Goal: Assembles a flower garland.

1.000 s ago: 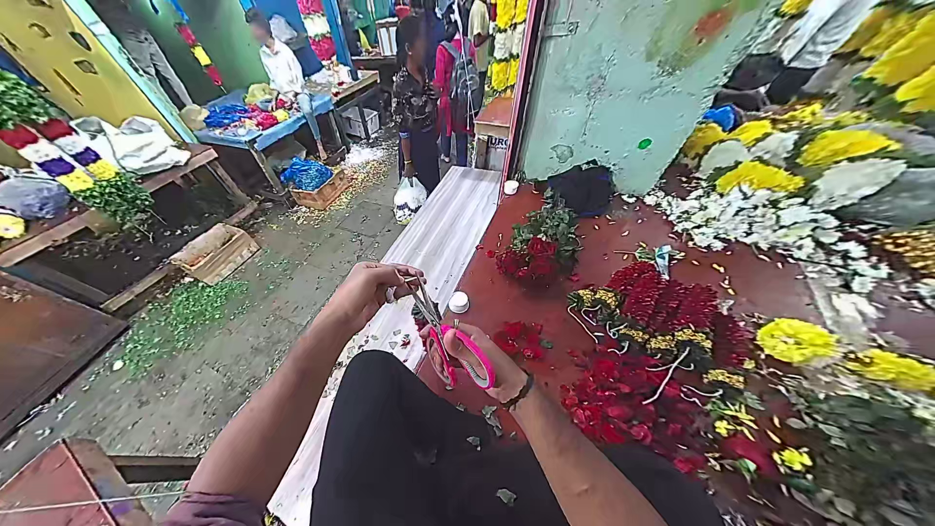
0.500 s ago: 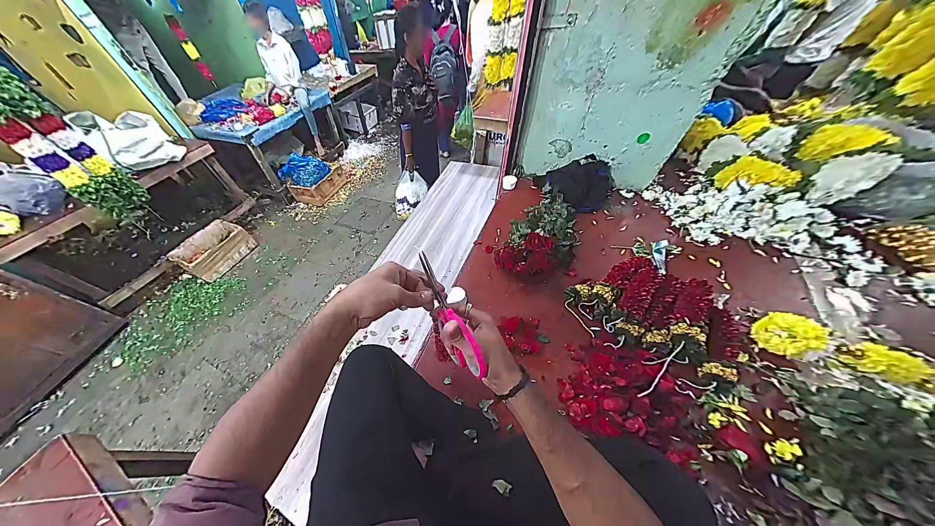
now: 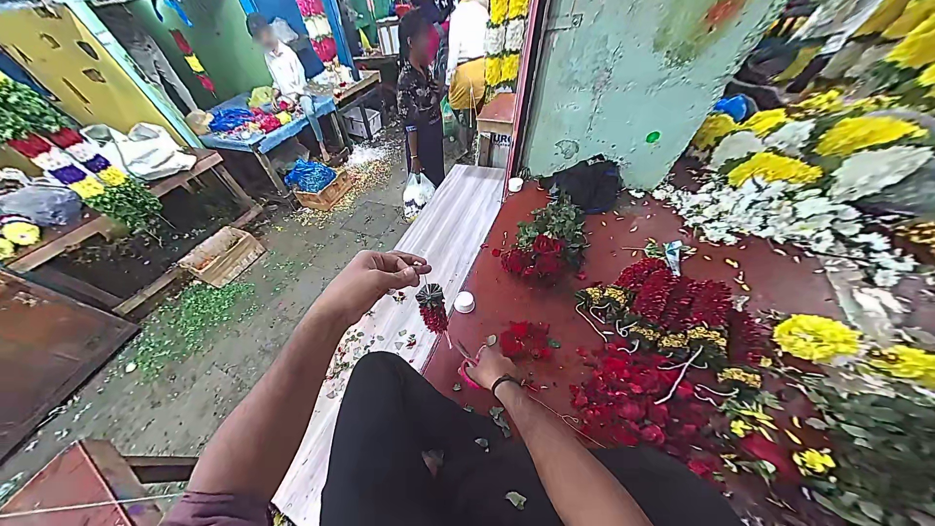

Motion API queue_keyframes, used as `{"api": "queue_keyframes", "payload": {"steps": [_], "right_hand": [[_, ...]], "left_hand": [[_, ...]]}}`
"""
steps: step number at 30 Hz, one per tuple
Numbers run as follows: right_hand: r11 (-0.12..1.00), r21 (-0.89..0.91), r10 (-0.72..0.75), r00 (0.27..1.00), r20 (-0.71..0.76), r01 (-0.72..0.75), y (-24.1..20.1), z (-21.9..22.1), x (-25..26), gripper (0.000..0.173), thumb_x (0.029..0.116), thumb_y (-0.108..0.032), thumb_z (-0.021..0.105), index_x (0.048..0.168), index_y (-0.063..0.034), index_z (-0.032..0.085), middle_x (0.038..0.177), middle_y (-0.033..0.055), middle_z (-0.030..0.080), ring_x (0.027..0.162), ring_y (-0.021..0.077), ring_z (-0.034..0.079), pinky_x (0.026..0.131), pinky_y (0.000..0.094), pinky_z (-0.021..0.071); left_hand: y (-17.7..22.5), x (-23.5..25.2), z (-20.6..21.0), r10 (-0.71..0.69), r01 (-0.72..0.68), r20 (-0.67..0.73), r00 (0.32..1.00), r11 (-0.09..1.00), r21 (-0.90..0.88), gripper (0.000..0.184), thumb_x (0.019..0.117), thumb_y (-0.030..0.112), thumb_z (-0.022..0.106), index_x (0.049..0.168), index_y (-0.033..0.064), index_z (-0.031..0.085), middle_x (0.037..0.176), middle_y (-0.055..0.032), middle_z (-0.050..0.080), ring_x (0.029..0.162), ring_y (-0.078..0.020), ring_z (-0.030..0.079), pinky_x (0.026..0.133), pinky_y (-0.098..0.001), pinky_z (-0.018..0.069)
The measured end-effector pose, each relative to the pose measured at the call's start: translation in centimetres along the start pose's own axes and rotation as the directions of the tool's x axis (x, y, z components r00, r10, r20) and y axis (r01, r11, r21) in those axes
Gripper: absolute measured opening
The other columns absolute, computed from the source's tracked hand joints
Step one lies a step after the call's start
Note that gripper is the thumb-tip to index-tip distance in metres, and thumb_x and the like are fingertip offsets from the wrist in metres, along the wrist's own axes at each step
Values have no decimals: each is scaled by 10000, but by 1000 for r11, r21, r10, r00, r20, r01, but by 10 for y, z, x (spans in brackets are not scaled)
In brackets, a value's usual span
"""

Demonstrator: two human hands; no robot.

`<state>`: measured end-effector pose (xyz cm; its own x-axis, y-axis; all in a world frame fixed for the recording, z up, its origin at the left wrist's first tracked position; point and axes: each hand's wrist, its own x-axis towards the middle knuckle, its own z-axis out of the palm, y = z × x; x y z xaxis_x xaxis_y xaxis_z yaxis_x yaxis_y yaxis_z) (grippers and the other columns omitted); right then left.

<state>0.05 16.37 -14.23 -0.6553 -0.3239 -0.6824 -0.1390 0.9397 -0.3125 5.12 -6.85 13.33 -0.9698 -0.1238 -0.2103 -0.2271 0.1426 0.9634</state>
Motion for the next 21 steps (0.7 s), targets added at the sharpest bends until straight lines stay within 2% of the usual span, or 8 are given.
{"api": "queue_keyframes", "payload": {"steps": [4, 7, 10, 12, 13, 17, 19, 21], "right_hand": [[994, 48, -94, 996, 1, 94, -7, 18, 15, 706, 803, -492, 773, 1347, -72, 609, 1259, 197, 666, 1177, 382, 642, 960, 620, 518], [965, 190, -158, 980, -124, 179, -13, -19, -5, 552, 901, -427, 701, 1328, -83, 640, 1232, 170, 688, 1169, 355, 648, 979, 612, 503], [758, 409, -310, 832, -461, 509, -29, -70, -38, 470, 918, -393, 681, 1319, -146, 675, 1014, 70, 740, 912, 211, 711, 847, 476, 591], [551, 517, -416, 753, -510, 655, -41, -100, -71, 449, 921, -385, 725, 1275, -113, 684, 902, 55, 718, 795, 159, 691, 773, 405, 605], [498, 550, -441, 742, -506, 671, -44, -110, -87, 356, 921, -342, 728, 1130, -54, 711, 861, 67, 705, 757, 153, 673, 743, 388, 592], [556, 614, -352, 828, -436, 559, -25, -141, -113, 223, 1005, -190, 612, 966, 2, 719, 769, 45, 702, 633, 89, 647, 642, 287, 570], [635, 606, -234, 867, -441, 479, 1, -159, -117, 249, 1031, -185, 569, 1024, 14, 718, 810, 75, 730, 670, 135, 690, 670, 331, 600], [658, 619, -109, 868, -485, 429, 37, -178, -115, 245, 1038, -200, 569, 1089, 2, 698, 865, 99, 746, 682, 183, 706, 625, 355, 592]], "left_hand": [[-3, 3, 2, 19, -19, 2, 1000, 1000, -4, 205, 1020, 52, 564, 864, -3, 686, 1309, -129, 685, 1121, -250, 691, 975, -418, 566], [-5, 4, 6, 16, -16, 3, 1000, 1000, 24, 211, 1013, 59, 565, 850, 10, 690, 1329, -103, 679, 1110, -226, 690, 937, -401, 572], [-15, 7, 10, 52, -53, 67, 996, 999, 15, 215, 1016, 78, 584, 843, 11, 692, 1316, -112, 682, 1114, -236, 680, 935, -411, 571], [-20, 6, 22, 67, -68, 136, 988, 998, 8, 199, 995, 83, 602, 830, 27, 698, 1297, -110, 688, 1126, -240, 675, 952, -420, 568], [-21, 4, 31, 73, -76, 176, 982, 997, 9, 186, 973, 86, 611, 822, 39, 707, 1293, -106, 687, 1137, -242, 668, 969, -422, 561], [-31, -5, 57, 174, -152, 297, 939, 984, -97, 162, 969, 115, 600, 867, 51, 709, 1362, -144, 642, 1207, -287, 655, 1031, -425, 561], [-42, -11, 63, 209, -169, 281, 937, 972, -161, 179, 980, 135, 608, 874, 47, 722, 1388, -160, 626, 1225, -305, 649, 1030, -423, 566], [-60, -15, 67, 205, -169, 232, 951, 972, -165, 193, 970, 153, 612, 853, 59, 733, 1362, -152, 642, 1190, -291, 662, 988, -413, 581]]}}
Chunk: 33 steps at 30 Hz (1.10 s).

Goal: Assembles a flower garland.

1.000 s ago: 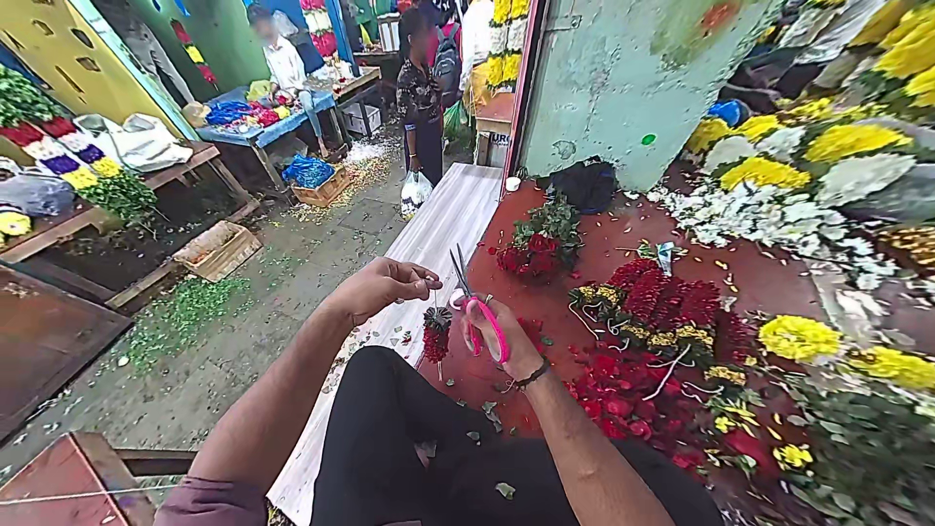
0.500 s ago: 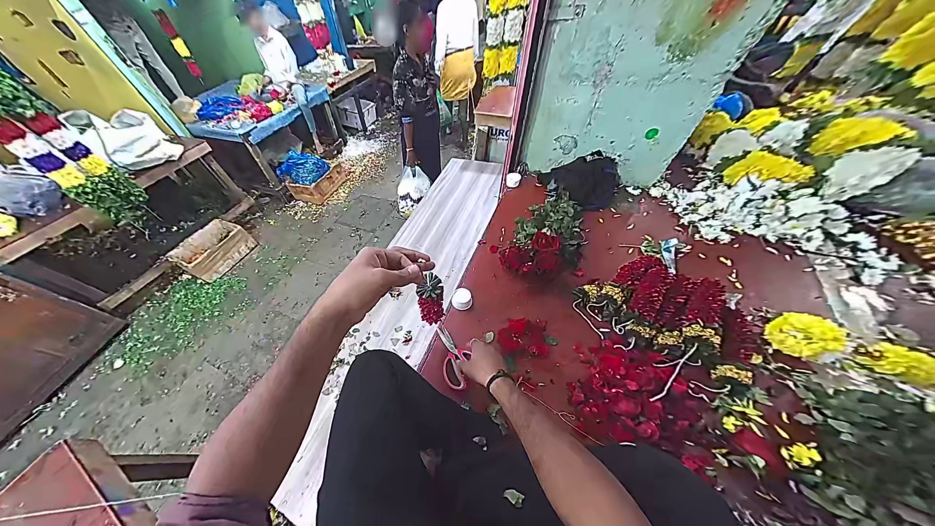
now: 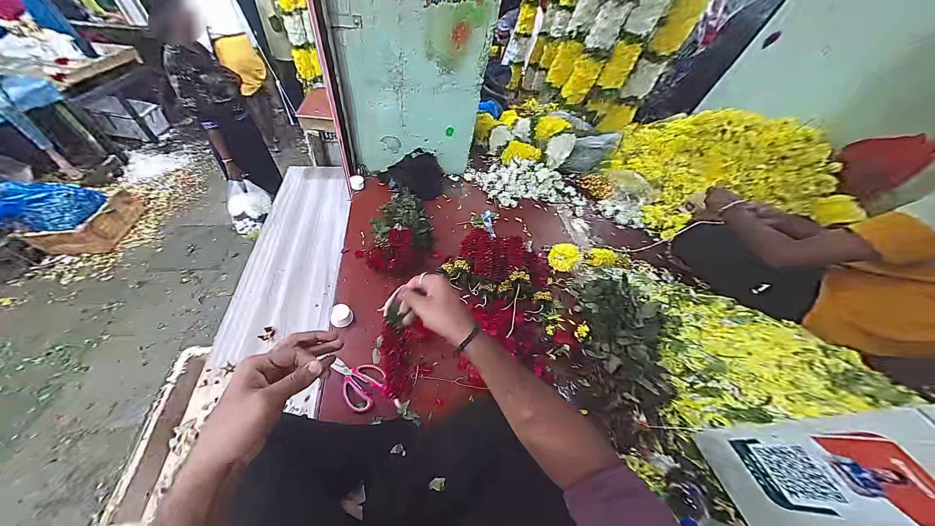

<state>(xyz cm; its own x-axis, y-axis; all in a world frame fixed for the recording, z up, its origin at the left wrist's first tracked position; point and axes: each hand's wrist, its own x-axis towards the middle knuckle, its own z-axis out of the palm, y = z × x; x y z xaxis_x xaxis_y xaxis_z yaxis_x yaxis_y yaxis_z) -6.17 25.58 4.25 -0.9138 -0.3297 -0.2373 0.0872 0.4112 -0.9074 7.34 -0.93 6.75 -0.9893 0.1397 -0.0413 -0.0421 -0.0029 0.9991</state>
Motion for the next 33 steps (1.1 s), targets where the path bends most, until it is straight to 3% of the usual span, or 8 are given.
{"api": "queue_keyframes", "payload": {"steps": [6, 11, 16, 20, 26, 29, 31, 33], "right_hand": [[995, -95, -18, 889, -457, -29, 29, -140, 39, 215, 1015, -163, 583, 1100, -9, 707, 880, 120, 742, 651, 220, 681, 557, 402, 553], [979, -201, -144, 806, -574, 32, 95, -189, 88, 203, 986, -178, 640, 1066, -5, 709, 911, 120, 728, 743, 207, 685, 678, 417, 576], [903, -218, 158, 759, -632, -369, 232, -176, 88, 269, 985, -244, 648, 1128, -31, 729, 1098, 201, 717, 1049, 361, 682, 951, 608, 524], [753, -157, 403, 637, -657, -639, 276, -172, 71, 195, 940, -210, 662, 1053, -97, 773, 1048, 193, 738, 1006, 393, 692, 872, 642, 520], [914, 51, 303, 595, -744, -402, 236, -196, 59, 234, 939, -120, 599, 1099, -74, 764, 995, 149, 745, 836, 295, 698, 740, 532, 557], [982, 134, 188, 588, -787, -135, 182, -189, 55, 215, 965, -106, 627, 1136, -23, 727, 1071, 151, 739, 944, 255, 717, 856, 473, 593], [993, 122, 90, 679, -729, 0, 132, -154, 38, 219, 971, -142, 653, 1154, -43, 723, 1069, 120, 741, 924, 233, 706, 803, 454, 584], [988, 141, 13, 869, -494, 65, 87, -96, 7, 211, 1024, -164, 608, 1197, -70, 683, 1112, 95, 732, 935, 219, 707, 793, 425, 596]], "left_hand": [[-78, -20, -8, -97, 105, -133, 986, 993, 53, 175, 930, 219, 694, 848, 88, 777, 1243, -128, 709, 1129, -276, 684, 947, -404, 588], [-125, -26, -8, -180, 196, -198, 964, 978, 65, 149, 924, 164, 680, 859, 65, 770, 1199, -112, 723, 1087, -252, 699, 928, -396, 600], [-160, -33, -9, -267, 306, -255, 929, 944, 123, 141, 915, 157, 668, 841, 75, 754, 1145, -81, 748, 1039, -214, 713, 877, -393, 602], [-163, -30, -10, -292, 328, -264, 919, 939, 104, 146, 898, 164, 665, 840, 71, 762, 1136, -86, 749, 991, -213, 720, 830, -374, 608], [-163, -27, -9, -290, 330, -295, 910, 939, 95, 140, 875, 145, 653, 813, 61, 748, 1225, -110, 713, 1117, -236, 684, 906, -400, 591], [-155, -25, -3, -231, 250, -292, 928, 968, 27, 101, 863, 138, 717, 825, 61, 770, 1297, -138, 687, 1203, -275, 654, 964, -417, 584], [-142, -19, 13, -205, 197, -267, 942, 979, -56, 78, 863, 122, 752, 844, 51, 777, 1346, -160, 660, 1250, -301, 632, 1004, -436, 577], [-125, -9, 36, -177, 147, -242, 954, 980, -137, 89, 878, 123, 741, 860, 44, 779, 1395, -177, 631, 1304, -318, 599, 1050, -448, 549]]}}
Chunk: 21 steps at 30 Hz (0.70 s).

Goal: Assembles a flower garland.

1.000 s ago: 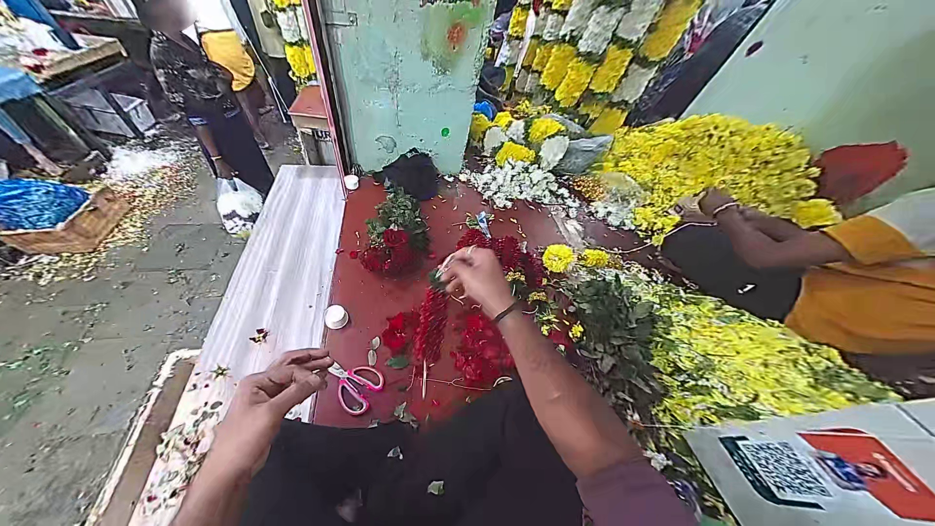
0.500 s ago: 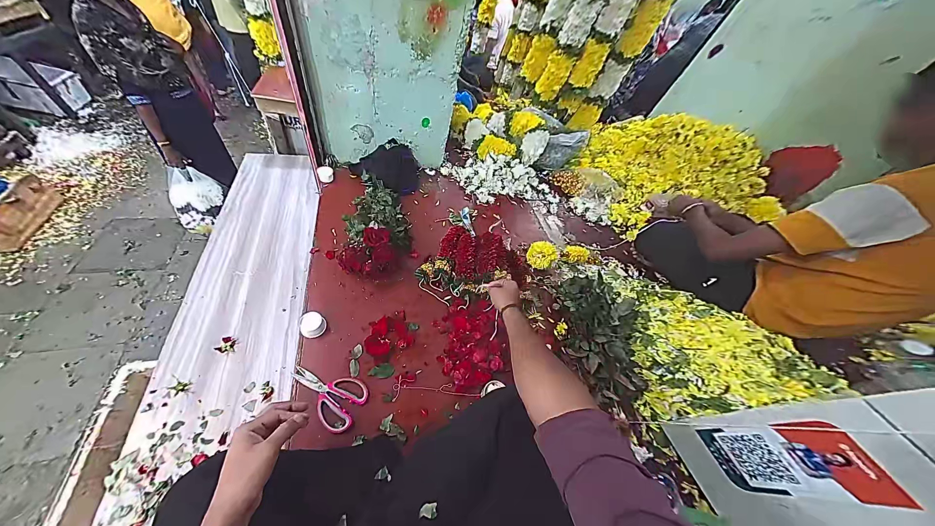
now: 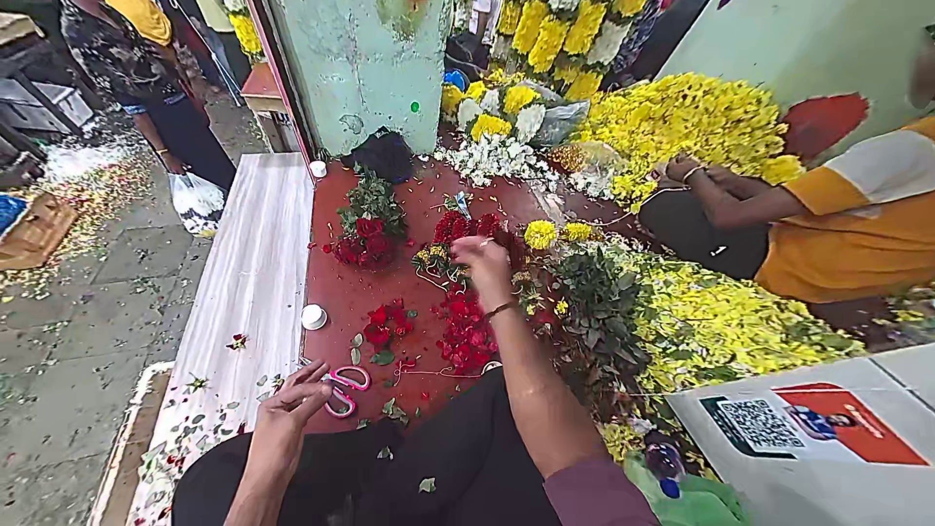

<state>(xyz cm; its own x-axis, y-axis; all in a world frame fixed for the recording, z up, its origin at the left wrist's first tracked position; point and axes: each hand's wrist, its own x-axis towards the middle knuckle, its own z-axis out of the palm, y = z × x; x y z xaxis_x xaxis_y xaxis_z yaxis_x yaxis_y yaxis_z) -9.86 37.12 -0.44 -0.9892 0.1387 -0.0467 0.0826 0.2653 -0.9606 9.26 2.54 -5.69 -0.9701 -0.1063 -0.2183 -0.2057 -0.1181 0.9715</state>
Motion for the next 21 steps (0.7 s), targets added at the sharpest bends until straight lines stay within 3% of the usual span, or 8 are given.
{"api": "queue_keyframes", "payload": {"steps": [3, 6, 10, 12, 14, 17, 19, 21], "right_hand": [[990, 108, 31, 890, 455, -89, -21, 68, -80, 252, 977, -46, 597, 1197, -51, 719, 1133, 74, 743, 839, 153, 690, 689, 328, 565], [939, 249, 18, 755, 655, -238, -21, 111, -135, 373, 899, 17, 657, 1272, 33, 660, 1117, 114, 723, 822, 118, 677, 690, 281, 568], [922, 313, -8, 797, 603, -227, -5, 130, -141, 203, 881, -41, 713, 1063, 48, 708, 938, 94, 731, 795, 107, 682, 738, 293, 587], [920, 287, 25, 771, 637, -267, -4, 128, -138, 148, 918, -82, 716, 1016, 28, 718, 884, 73, 720, 745, 99, 655, 684, 275, 559], [879, 312, 61, 734, 676, -360, -4, 122, -136, 147, 951, -104, 698, 1003, 32, 718, 818, 82, 694, 676, 115, 618, 626, 274, 533], [798, 434, 42, 756, 653, -419, -2, 110, -125, 152, 969, -100, 612, 1007, 21, 694, 735, 74, 648, 628, 130, 602, 622, 304, 545], [787, 469, 59, 806, 589, -400, 3, 102, -111, 171, 996, -115, 594, 1040, 18, 691, 743, 83, 652, 638, 141, 611, 626, 314, 551], [794, 468, 108, 848, 518, -387, 10, 101, -101, 177, 1001, -114, 578, 1040, 15, 692, 744, 87, 658, 621, 138, 611, 591, 300, 546]], "left_hand": [[17, 6, 36, 42, -42, -1, 999, 990, -137, 139, 938, 98, 644, 924, 21, 758, 1460, -188, 579, 1346, -306, 565, 1067, -434, 526], [27, 10, 60, 52, -68, -68, 996, 964, -257, 170, 956, 48, 571, 934, -17, 727, 1439, -203, 590, 1350, -287, 559, 1068, -414, 518], [27, 13, 71, 39, -60, -78, 996, 952, -300, 209, 979, 49, 537, 962, -54, 718, 1451, -237, 571, 1354, -332, 556, 1095, -449, 504], [29, 14, 70, 0, -45, -130, 992, 938, -345, 255, 1032, 70, 471, 1072, -72, 679, 1432, -226, 588, 1308, -320, 594, 1079, -454, 514], [38, 14, 62, 31, -114, -230, 973, 926, -361, 288, 1070, 103, 409, 1180, -42, 632, 1419, -196, 602, 1307, -301, 596, 1098, -463, 498], [69, 5, 42, 325, -358, -389, 862, 934, -13, 198, 998, 96, 565, 1112, 32, 715, 1334, -121, 652, 1287, -275, 588, 1057, -468, 516], [118, -19, 39, 521, -502, -310, 795, 852, 146, 167, 996, 138, 623, 1114, 65, 717, 1228, -96, 686, 1165, -256, 644, 987, -450, 558], [180, -56, 52, 660, -645, -121, 742, 751, 142, 148, 1002, 207, 638, 1061, 103, 726, 1083, -53, 703, 1007, -207, 681, 881, -394, 590]]}}
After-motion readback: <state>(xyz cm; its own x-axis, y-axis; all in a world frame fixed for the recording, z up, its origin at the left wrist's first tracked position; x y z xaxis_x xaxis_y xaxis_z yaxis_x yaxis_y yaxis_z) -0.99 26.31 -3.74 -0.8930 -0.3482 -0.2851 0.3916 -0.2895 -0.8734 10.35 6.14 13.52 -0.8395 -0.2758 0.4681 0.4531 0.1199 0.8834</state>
